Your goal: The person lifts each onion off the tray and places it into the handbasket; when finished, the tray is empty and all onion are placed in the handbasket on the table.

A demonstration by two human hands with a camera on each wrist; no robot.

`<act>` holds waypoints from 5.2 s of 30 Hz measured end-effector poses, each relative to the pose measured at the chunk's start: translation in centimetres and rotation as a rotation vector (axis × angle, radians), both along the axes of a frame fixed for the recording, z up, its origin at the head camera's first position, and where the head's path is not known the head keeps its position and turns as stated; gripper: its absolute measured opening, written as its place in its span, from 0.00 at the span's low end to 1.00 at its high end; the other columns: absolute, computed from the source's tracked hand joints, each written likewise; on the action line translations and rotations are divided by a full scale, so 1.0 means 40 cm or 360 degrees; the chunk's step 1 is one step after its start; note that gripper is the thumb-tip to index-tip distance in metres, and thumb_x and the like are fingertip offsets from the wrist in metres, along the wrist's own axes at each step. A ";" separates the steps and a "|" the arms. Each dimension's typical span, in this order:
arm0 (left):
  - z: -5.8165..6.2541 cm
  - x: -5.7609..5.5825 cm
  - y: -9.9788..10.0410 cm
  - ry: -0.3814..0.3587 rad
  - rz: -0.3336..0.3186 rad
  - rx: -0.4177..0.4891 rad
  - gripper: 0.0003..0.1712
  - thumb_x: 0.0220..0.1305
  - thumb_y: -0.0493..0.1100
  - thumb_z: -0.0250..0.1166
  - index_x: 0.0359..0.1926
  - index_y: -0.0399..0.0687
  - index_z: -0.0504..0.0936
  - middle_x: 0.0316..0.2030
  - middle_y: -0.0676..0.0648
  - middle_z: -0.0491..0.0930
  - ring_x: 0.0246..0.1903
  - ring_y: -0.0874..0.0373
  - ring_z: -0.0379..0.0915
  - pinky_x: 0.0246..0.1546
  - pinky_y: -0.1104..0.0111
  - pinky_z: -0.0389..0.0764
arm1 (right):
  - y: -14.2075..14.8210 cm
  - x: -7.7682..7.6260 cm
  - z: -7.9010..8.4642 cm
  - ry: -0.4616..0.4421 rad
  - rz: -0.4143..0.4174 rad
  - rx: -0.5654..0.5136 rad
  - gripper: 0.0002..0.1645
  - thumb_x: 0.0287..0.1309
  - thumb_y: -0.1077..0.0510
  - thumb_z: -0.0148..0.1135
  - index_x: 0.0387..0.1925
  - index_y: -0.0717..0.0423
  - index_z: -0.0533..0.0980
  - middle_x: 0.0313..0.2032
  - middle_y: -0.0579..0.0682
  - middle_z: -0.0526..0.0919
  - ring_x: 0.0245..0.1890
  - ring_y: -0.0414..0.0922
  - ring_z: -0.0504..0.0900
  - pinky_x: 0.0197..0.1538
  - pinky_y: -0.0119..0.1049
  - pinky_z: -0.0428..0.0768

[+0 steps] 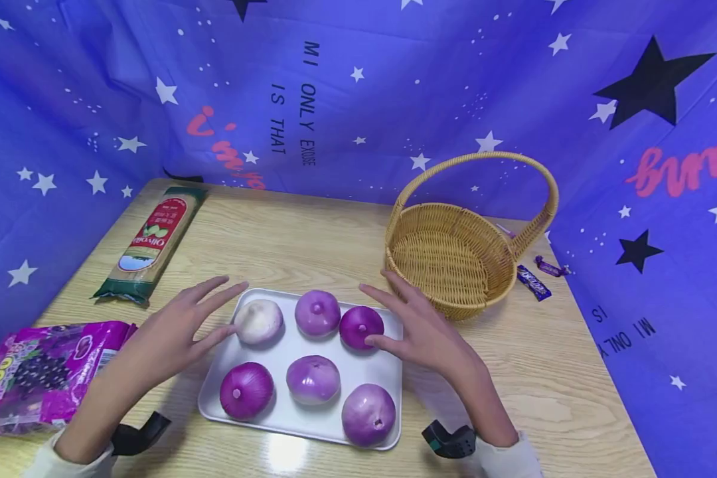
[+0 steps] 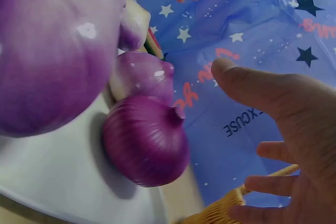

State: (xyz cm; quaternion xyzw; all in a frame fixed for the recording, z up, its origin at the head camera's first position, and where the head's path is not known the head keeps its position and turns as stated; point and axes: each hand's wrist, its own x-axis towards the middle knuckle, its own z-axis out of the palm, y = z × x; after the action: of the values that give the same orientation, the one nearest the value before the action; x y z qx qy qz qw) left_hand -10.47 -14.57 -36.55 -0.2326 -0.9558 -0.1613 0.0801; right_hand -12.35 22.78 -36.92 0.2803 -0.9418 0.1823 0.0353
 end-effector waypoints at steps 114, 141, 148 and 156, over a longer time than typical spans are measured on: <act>-0.169 0.081 0.032 -0.0156 0.0508 0.0380 0.18 0.50 0.32 0.62 0.46 0.38 0.77 0.27 0.46 0.75 0.27 0.55 0.72 0.28 0.62 0.73 | 0.312 -0.385 0.017 -0.0658 -0.0730 -0.0488 0.47 0.48 0.47 0.63 0.64 0.55 0.51 0.60 0.65 0.55 0.58 0.63 0.56 0.52 0.56 0.62; -0.169 0.086 0.033 -0.0221 0.0566 0.0337 0.19 0.50 0.32 0.62 0.47 0.39 0.77 0.28 0.46 0.75 0.27 0.54 0.72 0.28 0.61 0.73 | -0.064 -0.155 0.118 -0.0783 0.0165 -0.0704 0.32 0.45 0.57 0.66 0.55 0.48 0.66 0.53 0.45 0.69 0.50 0.50 0.71 0.46 0.40 0.74; -0.171 0.084 0.035 -0.0201 0.0562 0.0332 0.20 0.49 0.32 0.62 0.47 0.39 0.77 0.28 0.46 0.75 0.27 0.55 0.72 0.28 0.61 0.73 | -0.146 -0.139 0.053 -0.0956 0.0309 -0.0624 0.36 0.42 0.61 0.67 0.56 0.52 0.65 0.57 0.48 0.65 0.51 0.53 0.69 0.43 0.41 0.75; -0.174 0.077 0.018 -0.0242 0.0507 0.0480 0.20 0.48 0.30 0.63 0.46 0.39 0.77 0.27 0.46 0.77 0.27 0.57 0.72 0.29 0.64 0.73 | -0.160 -0.181 -0.064 -0.0974 0.0398 -0.0568 0.37 0.38 0.55 0.70 0.54 0.40 0.67 0.53 0.39 0.68 0.50 0.46 0.71 0.43 0.42 0.75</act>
State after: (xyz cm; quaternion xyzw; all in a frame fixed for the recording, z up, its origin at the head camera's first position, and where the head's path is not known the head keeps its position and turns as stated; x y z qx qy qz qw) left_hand -7.38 -13.83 -43.50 -0.0515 -0.9487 -0.3048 0.0661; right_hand -19.61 16.39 -39.49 0.3150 -0.8208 0.4217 -0.2220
